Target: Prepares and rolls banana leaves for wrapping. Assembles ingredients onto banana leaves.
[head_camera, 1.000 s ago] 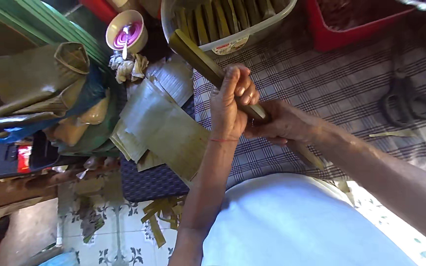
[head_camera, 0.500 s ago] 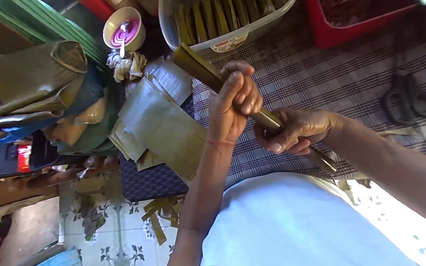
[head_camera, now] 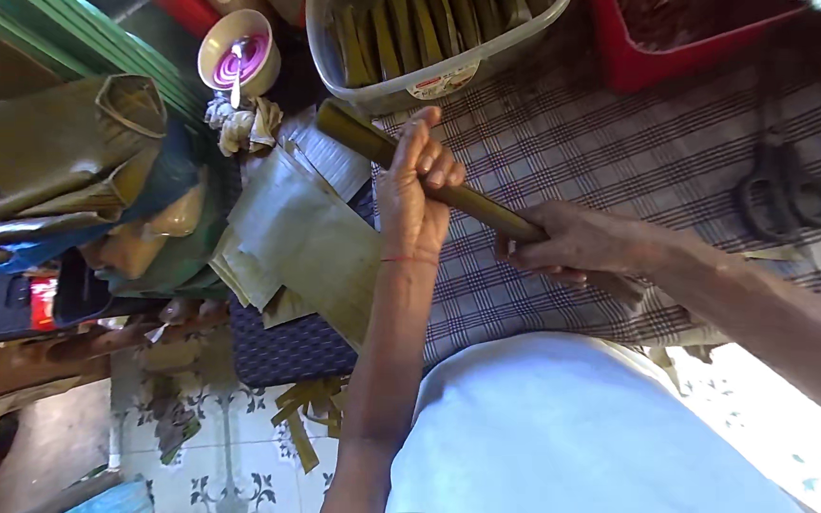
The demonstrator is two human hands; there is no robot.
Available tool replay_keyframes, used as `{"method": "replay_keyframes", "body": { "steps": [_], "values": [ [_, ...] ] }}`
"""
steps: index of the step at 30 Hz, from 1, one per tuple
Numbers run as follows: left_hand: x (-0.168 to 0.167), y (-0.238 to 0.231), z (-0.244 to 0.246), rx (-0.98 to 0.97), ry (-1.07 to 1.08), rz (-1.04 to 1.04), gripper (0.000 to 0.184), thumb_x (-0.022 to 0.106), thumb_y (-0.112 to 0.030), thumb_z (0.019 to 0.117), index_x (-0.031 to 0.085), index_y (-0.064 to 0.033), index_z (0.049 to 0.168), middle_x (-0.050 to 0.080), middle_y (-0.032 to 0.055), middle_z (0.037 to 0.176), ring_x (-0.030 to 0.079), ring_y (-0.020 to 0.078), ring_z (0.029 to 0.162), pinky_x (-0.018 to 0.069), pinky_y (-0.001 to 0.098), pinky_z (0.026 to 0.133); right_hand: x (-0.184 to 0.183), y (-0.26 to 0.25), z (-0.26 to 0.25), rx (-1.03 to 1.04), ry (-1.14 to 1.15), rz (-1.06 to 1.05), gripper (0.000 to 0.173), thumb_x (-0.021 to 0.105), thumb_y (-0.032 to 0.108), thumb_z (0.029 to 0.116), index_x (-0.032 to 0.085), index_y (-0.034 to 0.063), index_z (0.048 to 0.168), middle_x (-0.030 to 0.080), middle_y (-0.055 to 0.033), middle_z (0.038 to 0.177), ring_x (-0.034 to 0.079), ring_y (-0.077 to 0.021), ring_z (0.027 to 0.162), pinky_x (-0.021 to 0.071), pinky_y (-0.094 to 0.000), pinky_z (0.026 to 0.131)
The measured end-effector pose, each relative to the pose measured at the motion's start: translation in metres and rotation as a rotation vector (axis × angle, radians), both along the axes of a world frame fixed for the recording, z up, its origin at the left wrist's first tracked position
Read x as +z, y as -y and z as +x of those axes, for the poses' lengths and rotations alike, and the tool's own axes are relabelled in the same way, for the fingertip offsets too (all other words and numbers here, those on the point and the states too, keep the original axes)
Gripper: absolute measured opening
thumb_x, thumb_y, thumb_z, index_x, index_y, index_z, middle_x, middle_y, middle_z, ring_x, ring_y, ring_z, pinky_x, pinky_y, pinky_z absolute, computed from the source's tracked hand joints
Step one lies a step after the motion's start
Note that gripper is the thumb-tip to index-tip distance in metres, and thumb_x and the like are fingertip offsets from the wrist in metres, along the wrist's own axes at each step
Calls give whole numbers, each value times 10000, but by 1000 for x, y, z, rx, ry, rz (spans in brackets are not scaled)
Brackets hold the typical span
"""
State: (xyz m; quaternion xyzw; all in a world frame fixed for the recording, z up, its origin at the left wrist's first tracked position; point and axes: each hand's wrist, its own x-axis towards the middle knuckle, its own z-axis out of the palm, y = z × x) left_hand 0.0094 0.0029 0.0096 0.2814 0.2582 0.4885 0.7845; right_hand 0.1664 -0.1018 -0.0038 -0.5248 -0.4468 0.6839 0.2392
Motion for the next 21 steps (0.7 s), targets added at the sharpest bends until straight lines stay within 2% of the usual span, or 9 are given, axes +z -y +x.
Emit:
{"method": "replay_keyframes", "body": {
  "steps": [3, 7, 10, 12, 14, 16, 17, 19, 21],
  "values": [
    [2, -9, -6, 118, -10, 6, 305, 355, -151, 1109, 620, -97, 968, 423, -97, 521, 428, 14, 412, 427, 151, 460, 0, 7, 8, 59, 294, 112, 87, 672, 109, 985, 658, 61, 1056, 506, -21, 624, 449, -85, 444, 387, -225, 420],
    [3, 5, 6, 169, -97, -26, 282, 367, -193, 1118, 601, -113, 983, 460, -85, 563, 491, 29, 457, 492, 166, 513, 1, -3, -3, 25, 452, 279, 200, 706, 266, 982, 662, 91, 1069, 574, -25, 728, 535, -120, 575, 457, -301, 533],
    [-9, 10, 1, 4, 73, 59, 281, 368, -178, 1108, 613, -113, 988, 527, -66, 619, 563, 56, 540, 530, 201, 586, -3, -10, -9, -17, 135, 217, 169, 647, 238, 1017, 604, 84, 961, 487, 4, 601, 449, -68, 422, 401, -215, 395],
    [-25, 5, -5, -207, 353, 107, 215, 532, -235, 1047, 670, -116, 933, 587, -60, 636, 575, 51, 553, 499, 196, 572, -1, -9, -9, 0, -277, -15, 135, 570, 185, 1037, 562, 106, 929, 443, 59, 551, 431, 0, 385, 407, -136, 371],
    [-34, 1, -4, -327, 525, 117, 187, 629, -242, 996, 671, -110, 871, 597, -53, 628, 570, 45, 532, 477, 186, 538, 1, -9, -13, 4, -361, -90, 142, 555, 180, 1039, 570, 104, 920, 453, 64, 555, 457, 1, 394, 438, -138, 384],
    [-30, 3, 0, -209, 412, 86, 286, 473, -208, 1070, 643, -121, 857, 550, -74, 581, 525, 24, 485, 455, 172, 504, 3, -10, -18, -45, -12, 116, 164, 618, 192, 1027, 583, 81, 911, 457, 28, 566, 445, -37, 407, 405, -172, 385],
    [-23, 5, 4, -97, 266, 52, 347, 387, -199, 1101, 620, -133, 852, 499, -92, 550, 483, 14, 454, 440, 161, 484, 2, -11, -21, -54, 282, 273, 185, 663, 245, 1010, 618, 74, 958, 503, -15, 613, 481, -104, 462, 415, -249, 428],
    [-12, 8, 13, 117, 24, -28, 355, 345, -179, 1116, 597, -124, 871, 430, -95, 514, 446, 21, 416, 444, 160, 470, -5, -12, -30, -76, 739, 525, 236, 668, 257, 1002, 615, 33, 1052, 590, -119, 696, 608, -301, 615, 479, -461, 551],
    [-6, 8, 16, 219, -44, -53, 323, 355, -173, 1116, 593, -103, 910, 430, -83, 522, 462, 33, 421, 465, 167, 479, -12, -15, -37, -118, 963, 658, 226, 662, 214, 994, 609, 13, 1084, 625, -162, 710, 666, -392, 649, 504, -530, 554]
  ]
}}
